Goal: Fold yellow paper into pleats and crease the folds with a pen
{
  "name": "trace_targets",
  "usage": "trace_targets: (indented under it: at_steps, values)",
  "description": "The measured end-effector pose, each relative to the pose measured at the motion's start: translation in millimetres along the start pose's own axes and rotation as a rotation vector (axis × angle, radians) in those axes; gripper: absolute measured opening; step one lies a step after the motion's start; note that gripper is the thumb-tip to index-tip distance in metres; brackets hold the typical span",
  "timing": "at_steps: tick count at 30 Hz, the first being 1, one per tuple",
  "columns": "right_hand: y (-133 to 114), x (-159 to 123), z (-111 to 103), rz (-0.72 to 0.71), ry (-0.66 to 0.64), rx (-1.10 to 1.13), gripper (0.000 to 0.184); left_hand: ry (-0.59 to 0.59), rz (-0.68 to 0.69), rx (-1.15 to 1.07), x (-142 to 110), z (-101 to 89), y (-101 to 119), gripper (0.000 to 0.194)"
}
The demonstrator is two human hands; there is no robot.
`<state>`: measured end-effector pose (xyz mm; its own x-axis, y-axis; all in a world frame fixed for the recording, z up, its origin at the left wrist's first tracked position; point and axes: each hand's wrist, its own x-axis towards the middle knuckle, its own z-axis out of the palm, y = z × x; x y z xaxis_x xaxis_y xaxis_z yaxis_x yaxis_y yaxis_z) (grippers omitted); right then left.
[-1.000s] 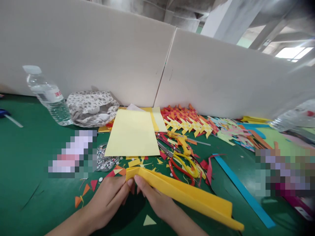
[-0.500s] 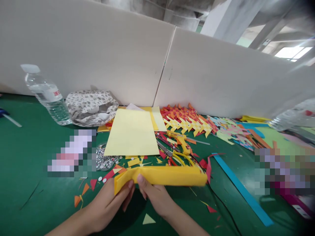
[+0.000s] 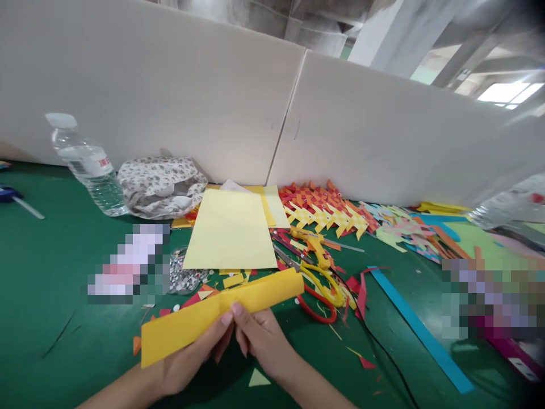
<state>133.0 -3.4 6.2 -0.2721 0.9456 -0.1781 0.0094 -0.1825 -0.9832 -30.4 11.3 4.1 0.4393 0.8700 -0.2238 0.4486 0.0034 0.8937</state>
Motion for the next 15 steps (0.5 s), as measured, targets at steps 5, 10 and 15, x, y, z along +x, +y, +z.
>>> trace_targets:
  at_steps: [5,10,15]
  values:
    - [-3.1,2.8,-6.5,0.039,0.164,0.047,0.067,-0.085,-0.075,-0.072,-1.0,-0.8,9.9,0.060]
    - [-1.8,3.4,-8.1,0.069,0.301,0.042,0.064,-0.185,-0.051,-0.136,4.0,-4.5,6.9,0.063]
    - [7.8,4.8,3.5,0.072,0.263,0.002,0.063,-0.103,-0.116,-0.037,-1.9,0.1,13.3,0.056]
